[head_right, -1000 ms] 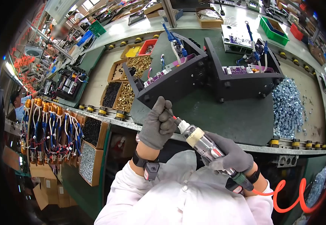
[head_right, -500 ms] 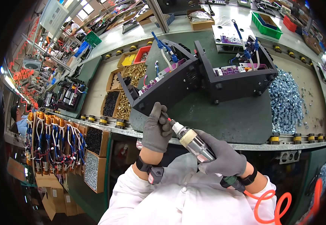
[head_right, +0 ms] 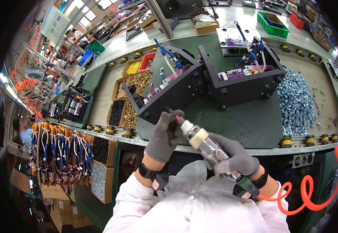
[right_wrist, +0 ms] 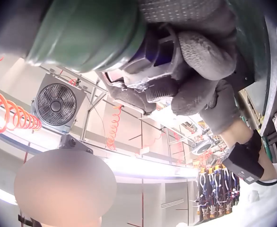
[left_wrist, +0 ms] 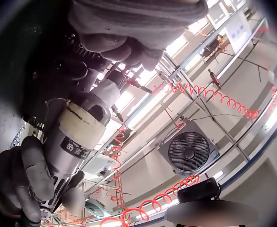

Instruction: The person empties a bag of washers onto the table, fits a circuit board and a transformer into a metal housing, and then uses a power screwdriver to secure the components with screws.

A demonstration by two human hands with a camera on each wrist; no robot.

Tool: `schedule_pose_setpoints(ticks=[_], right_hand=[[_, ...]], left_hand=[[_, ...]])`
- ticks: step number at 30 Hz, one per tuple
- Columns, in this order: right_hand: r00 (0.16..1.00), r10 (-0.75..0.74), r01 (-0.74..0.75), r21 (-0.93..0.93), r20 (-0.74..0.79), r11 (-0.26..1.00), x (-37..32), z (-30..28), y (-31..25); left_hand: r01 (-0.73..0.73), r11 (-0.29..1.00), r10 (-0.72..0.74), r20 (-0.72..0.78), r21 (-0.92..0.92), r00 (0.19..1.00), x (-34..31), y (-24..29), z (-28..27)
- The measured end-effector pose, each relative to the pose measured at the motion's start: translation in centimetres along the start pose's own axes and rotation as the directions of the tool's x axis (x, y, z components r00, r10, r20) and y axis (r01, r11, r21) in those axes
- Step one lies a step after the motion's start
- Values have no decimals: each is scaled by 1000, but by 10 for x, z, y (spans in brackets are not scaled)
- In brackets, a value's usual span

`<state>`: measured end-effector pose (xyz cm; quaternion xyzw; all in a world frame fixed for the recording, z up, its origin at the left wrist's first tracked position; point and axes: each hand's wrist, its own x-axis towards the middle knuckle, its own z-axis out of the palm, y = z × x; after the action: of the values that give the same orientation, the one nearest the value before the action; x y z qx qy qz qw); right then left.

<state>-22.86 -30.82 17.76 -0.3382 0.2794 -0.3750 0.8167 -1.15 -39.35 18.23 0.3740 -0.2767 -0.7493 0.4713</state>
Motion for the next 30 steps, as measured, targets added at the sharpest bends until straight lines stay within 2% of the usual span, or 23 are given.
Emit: schedule_pose_setpoints(ticks=[1, 2, 3, 4, 6, 7, 8, 9, 10, 11, 13, 14, 16, 17, 21, 23, 30], right_hand=[[997, -51, 51, -1, -62, 999, -3, 3, -5], [987, -103, 104, -5, -123, 995, -5, 6, -11], [980, -117, 116, -16, -161, 993, -7, 6, -16], [969, -146, 141, -37, -199, 989, -8, 5, -20], [975, -146, 139, -55, -166, 989, -7, -7, -18], [975, -146, 139, -56, -167, 989, -5, -7, -16], [974, -140, 127, -87, -176, 988, -4, -7, -14], [973, -136, 115, -118, -185, 986, -2, -7, -12], [973, -140, 119, -120, -185, 986, -1, -6, -10], [976, -125, 103, -126, -179, 987, 1, -4, -8], [982, -85, 62, -138, -170, 989, 2, -6, -5], [980, -88, 65, -132, -176, 989, 4, -7, -4], [975, -79, 52, -133, -208, 990, 6, -4, -3], [974, -78, 50, -135, -212, 990, 8, -5, -3], [978, -94, 57, -196, -188, 979, 16, -6, -5], [977, -108, 70, -197, -185, 978, 20, -6, -3], [976, -116, 77, -206, -185, 975, 32, -7, -4]], left_hand=[[14, 997, -13, -17, 82, 1000, -4, 0, 5], [15, 996, -14, -15, 85, 1000, -6, 9, 4], [-46, 949, 64, -47, 311, 997, -6, 28, -1], [-93, 849, 146, -63, 521, 987, -6, 46, -3], [-188, 514, 364, -15, 837, 931, 4, 88, 13], [-405, 221, 498, 254, 887, 829, 33, 98, -5], [-562, -106, 534, 524, 820, 664, 63, 104, -20], [-324, -31, 428, 306, 946, 851, 74, 116, -8], [-55, 6, 298, 51, 998, 953, 82, 127, 4], [-61, 4, 298, 57, 998, 953, 103, 128, -1], [-30, -502, 50, 63, 865, 997, 132, 119, -12], [-37, -505, 43, 67, 862, 997, 133, 118, -8], [87, -296, -128, -130, 951, 983, 128, 116, 3], [89, -241, -158, -130, 966, 979, 127, 117, 1], [110, -215, -142, -143, 970, 980, 116, 120, 8], [74, -69, -127, -83, 995, 988, 117, 120, 3], [23, -130, -113, -38, 991, 993, 126, 118, -6]])
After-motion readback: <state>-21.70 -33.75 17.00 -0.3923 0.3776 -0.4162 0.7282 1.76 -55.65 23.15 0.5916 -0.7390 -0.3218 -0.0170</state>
